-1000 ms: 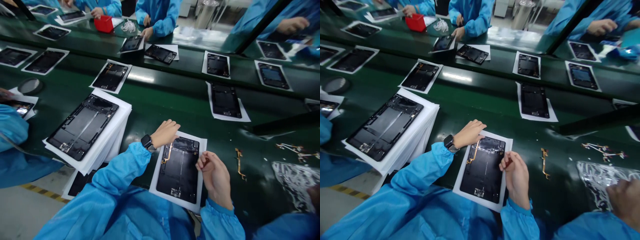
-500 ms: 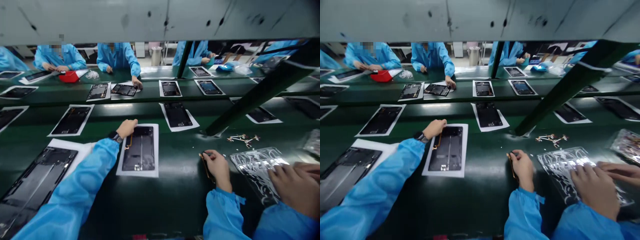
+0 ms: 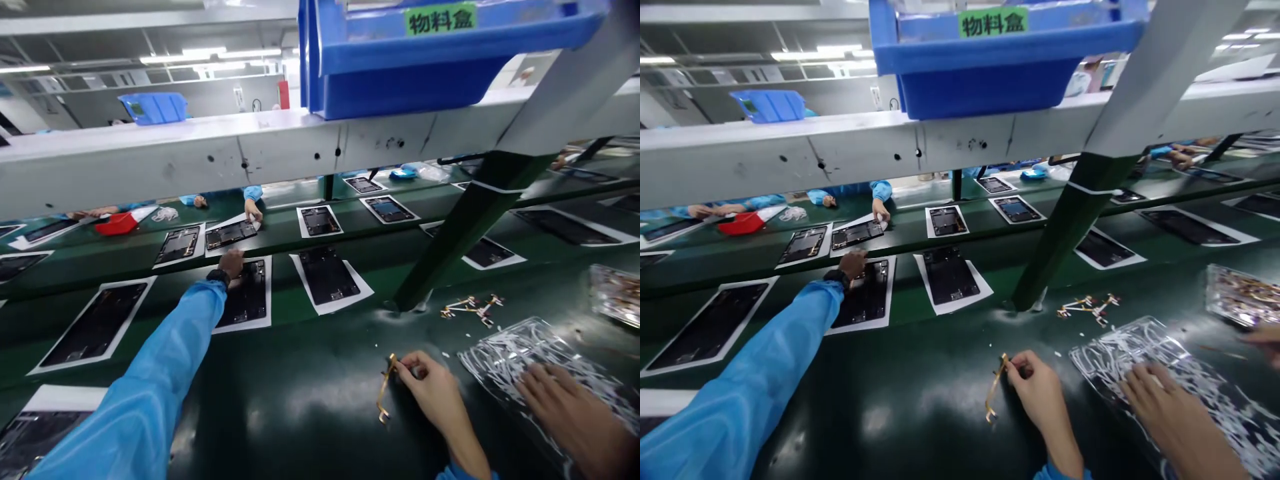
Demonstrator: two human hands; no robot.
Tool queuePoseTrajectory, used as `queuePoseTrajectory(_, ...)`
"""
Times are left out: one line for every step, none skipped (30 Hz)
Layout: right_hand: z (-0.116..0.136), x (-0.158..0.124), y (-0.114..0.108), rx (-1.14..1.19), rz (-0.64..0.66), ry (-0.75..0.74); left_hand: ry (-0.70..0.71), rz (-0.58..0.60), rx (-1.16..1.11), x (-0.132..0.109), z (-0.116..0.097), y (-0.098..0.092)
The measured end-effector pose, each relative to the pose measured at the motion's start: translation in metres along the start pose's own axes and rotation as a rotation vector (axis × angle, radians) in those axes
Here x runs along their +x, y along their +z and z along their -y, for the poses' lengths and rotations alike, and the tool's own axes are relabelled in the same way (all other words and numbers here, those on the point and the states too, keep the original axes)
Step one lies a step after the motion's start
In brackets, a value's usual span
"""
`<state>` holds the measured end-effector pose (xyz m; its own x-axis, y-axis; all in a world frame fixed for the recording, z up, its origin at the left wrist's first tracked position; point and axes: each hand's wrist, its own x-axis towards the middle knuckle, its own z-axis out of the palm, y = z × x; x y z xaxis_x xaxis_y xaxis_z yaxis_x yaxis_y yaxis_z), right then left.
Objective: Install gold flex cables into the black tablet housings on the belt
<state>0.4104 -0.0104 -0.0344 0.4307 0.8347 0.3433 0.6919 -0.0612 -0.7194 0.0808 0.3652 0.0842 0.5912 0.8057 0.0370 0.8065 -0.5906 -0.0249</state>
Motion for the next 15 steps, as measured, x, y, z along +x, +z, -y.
queuePoseTrajectory(0.003,0.001,0.0,0.027,0.011,0.016,0.015,-0.007,0.001,0.001,-0.016,0.004)
queuePoseTrajectory(0.007,0.001,0.0,0.065,0.033,0.029,0.043,-0.008,0.0,0.001,-0.035,0.008)
queuePoseTrajectory(0.01,0.001,0.001,0.104,0.058,0.042,0.093,-0.001,-0.01,0.0,-0.057,0.014)
queuePoseTrajectory(0.012,0.0,0.002,0.136,0.077,0.057,0.164,0.015,-0.025,-0.001,-0.081,0.021)
queuePoseTrajectory(0.015,-0.001,0.004,0.155,0.088,0.076,0.247,0.04,-0.042,-0.002,-0.107,0.028)
queuePoseTrajectory(0.017,-0.002,0.005,0.164,0.092,0.097,0.326,0.069,-0.056,-0.003,-0.132,0.035)
queuePoseTrajectory(0.019,-0.003,0.006,0.167,0.084,0.12,0.391,0.101,-0.065,-0.004,-0.155,0.042)
queuePoseTrajectory(0.02,-0.004,0.007,0.169,0.073,0.144,0.435,0.13,-0.066,-0.004,-0.175,0.047)
queuePoseTrajectory(0.021,-0.006,0.007,0.179,0.065,0.163,0.459,0.155,-0.063,-0.003,-0.191,0.05)
queuePoseTrajectory(0.022,-0.007,0.008,0.199,0.065,0.178,0.471,0.18,-0.054,-0.003,-0.204,0.052)
queuePoseTrajectory(0.023,-0.008,0.008,0.227,0.065,0.192,0.471,0.202,-0.042,-0.002,-0.213,0.052)
queuePoseTrajectory(0.023,-0.009,0.007,0.259,0.062,0.206,0.466,0.223,-0.027,-0.001,-0.22,0.051)
queuePoseTrajectory(0.024,-0.009,0.007,0.291,0.058,0.221,0.459,0.242,-0.013,-0.002,-0.223,0.048)
queuePoseTrajectory(0.024,-0.009,0.006,0.321,0.056,0.236,0.453,0.256,-0.001,-0.003,-0.226,0.045)
queuePoseTrajectory(0.025,-0.009,0.005,0.351,0.055,0.252,0.449,0.265,0.008,-0.005,-0.228,0.041)
